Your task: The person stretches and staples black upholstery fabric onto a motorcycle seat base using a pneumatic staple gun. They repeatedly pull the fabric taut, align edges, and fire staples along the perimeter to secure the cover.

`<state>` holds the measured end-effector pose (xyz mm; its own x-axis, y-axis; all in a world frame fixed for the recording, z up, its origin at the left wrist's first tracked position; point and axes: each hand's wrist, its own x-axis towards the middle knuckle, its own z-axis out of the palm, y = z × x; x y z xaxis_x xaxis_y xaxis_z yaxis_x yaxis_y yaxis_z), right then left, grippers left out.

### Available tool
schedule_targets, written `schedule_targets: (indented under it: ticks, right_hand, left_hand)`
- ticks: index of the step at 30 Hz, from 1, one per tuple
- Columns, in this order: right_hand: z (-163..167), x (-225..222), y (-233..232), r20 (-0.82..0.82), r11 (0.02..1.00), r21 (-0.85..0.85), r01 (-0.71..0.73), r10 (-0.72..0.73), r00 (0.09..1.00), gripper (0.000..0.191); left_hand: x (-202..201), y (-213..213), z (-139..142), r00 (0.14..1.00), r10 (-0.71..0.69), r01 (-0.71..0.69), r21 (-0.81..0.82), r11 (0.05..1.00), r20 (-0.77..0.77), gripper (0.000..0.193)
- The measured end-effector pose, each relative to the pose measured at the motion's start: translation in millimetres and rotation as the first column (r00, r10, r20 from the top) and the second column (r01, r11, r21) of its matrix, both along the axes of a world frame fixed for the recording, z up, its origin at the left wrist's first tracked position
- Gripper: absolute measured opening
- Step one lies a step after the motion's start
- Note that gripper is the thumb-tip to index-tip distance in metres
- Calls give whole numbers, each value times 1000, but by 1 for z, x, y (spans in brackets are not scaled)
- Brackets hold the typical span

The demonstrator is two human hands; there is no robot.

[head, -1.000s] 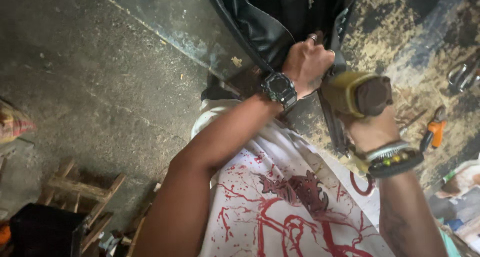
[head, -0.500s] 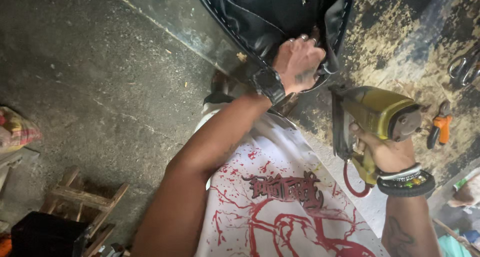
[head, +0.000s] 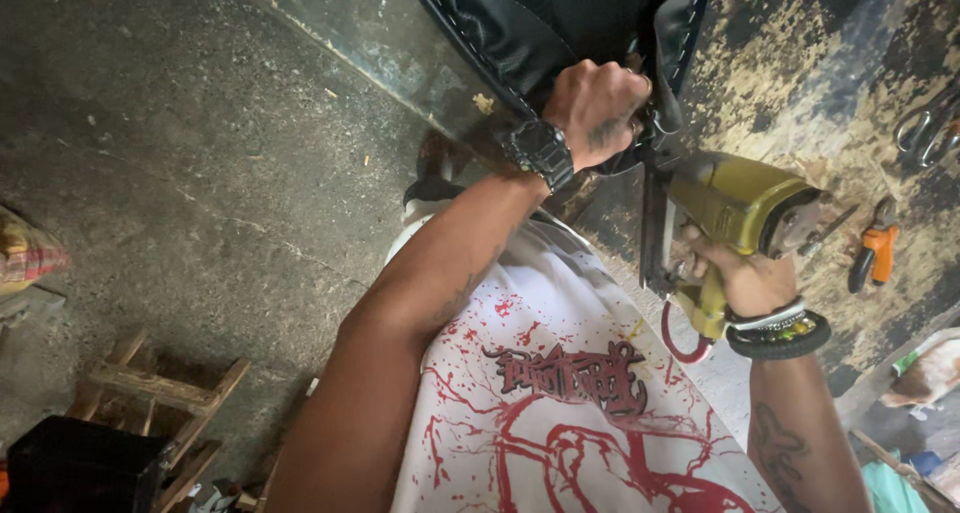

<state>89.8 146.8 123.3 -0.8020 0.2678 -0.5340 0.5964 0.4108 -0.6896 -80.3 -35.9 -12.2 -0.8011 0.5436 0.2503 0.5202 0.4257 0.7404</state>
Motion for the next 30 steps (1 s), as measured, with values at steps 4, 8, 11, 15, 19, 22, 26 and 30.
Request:
schedule_targets:
  ticks: [4, 8, 11, 15, 19, 22, 26, 30]
  right_hand:
    - [-5, -2, -1, 14, 1000, -16, -19, 19, 1000, 29]
    - [-7, -4, -12, 11, 998, 56, 16, -16, 1000, 29]
    - [-5, -3, -23, 17, 978, 209, -12, 8, 1000, 32]
    - [-1, -11, -31, -161, 908, 359, -215, 287, 944, 42]
    - [3, -27, -38, -19, 768, 535, -352, 427, 904, 48]
    - [11, -39, -47, -61, 826, 434, -360, 426, 903, 38]
    - [26, -67, -54, 214, 875, 367, -314, 249, 945, 37]
    - [44, -80, -59, 404, 914, 303, -271, 134, 905, 35]
  left_hand:
    - [-2, 5, -1, 999, -7, 8, -50, 999, 32, 16]
    - [-1, 10, -4, 999, 32, -32, -39, 999, -16, 18]
    - [0, 13, -7, 999, -18, 20, -77, 997, 34, 16]
    - [1, 15, -11, 999, -42, 42, -60, 997, 5, 7]
    - [5, 23, -14, 1000, 16, -17, -42, 999, -9, 5]
    - [5, 30, -16, 999, 42, -42, -75, 996, 4, 1]
    - [4, 36, -17, 992, 118, -123, -152, 981, -39, 4]
    - [6, 34, -14, 997, 64, -63, -45, 997, 31, 7]
